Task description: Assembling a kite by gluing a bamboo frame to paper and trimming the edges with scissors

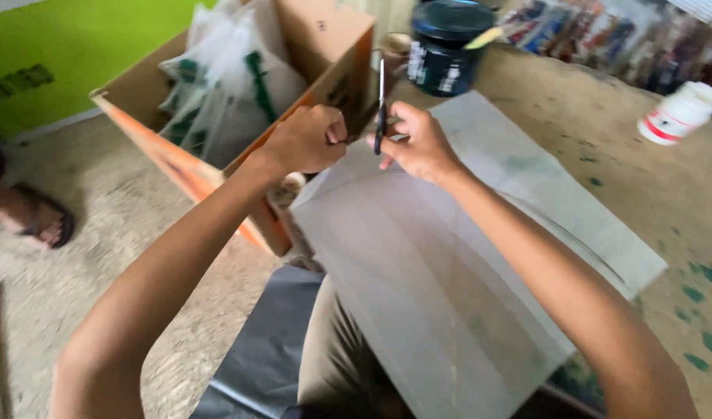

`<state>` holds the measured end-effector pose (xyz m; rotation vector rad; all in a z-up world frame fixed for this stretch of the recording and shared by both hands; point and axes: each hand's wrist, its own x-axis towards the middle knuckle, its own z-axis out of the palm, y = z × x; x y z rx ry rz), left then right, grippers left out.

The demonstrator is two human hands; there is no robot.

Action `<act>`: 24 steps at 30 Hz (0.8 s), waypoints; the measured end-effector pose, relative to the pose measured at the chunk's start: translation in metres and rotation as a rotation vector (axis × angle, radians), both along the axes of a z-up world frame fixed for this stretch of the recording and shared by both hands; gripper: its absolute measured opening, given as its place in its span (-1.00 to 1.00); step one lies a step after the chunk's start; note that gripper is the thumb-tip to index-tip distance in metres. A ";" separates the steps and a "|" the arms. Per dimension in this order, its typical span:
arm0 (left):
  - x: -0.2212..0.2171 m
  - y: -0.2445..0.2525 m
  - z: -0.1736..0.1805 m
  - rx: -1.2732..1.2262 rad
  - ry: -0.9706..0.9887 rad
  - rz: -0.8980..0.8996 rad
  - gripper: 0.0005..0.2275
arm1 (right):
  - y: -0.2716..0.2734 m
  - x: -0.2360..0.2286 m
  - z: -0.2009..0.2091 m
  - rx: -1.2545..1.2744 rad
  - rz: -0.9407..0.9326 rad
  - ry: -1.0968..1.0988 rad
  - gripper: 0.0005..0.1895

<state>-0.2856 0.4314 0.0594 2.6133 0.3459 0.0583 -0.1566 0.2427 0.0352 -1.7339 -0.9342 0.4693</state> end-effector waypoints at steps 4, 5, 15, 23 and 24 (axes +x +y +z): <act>-0.024 0.014 -0.004 -0.208 -0.046 0.007 -0.72 | 0.029 -0.013 0.018 -0.104 0.041 -0.118 -0.68; -0.027 0.013 -0.002 -0.243 -0.021 -0.004 -0.69 | 0.031 -0.016 0.023 -0.173 0.058 -0.179 -0.69; 0.009 0.033 -0.056 -0.467 0.077 -0.044 -0.68 | 0.039 -0.012 0.025 -0.299 0.082 -0.217 -0.67; 0.003 0.038 -0.045 -0.631 0.043 -0.104 -0.67 | 0.041 -0.011 0.024 -0.215 0.077 -0.137 -0.67; 0.000 0.038 -0.040 -0.672 0.033 -0.132 -0.71 | 0.040 -0.011 0.025 -0.197 0.072 -0.115 -0.68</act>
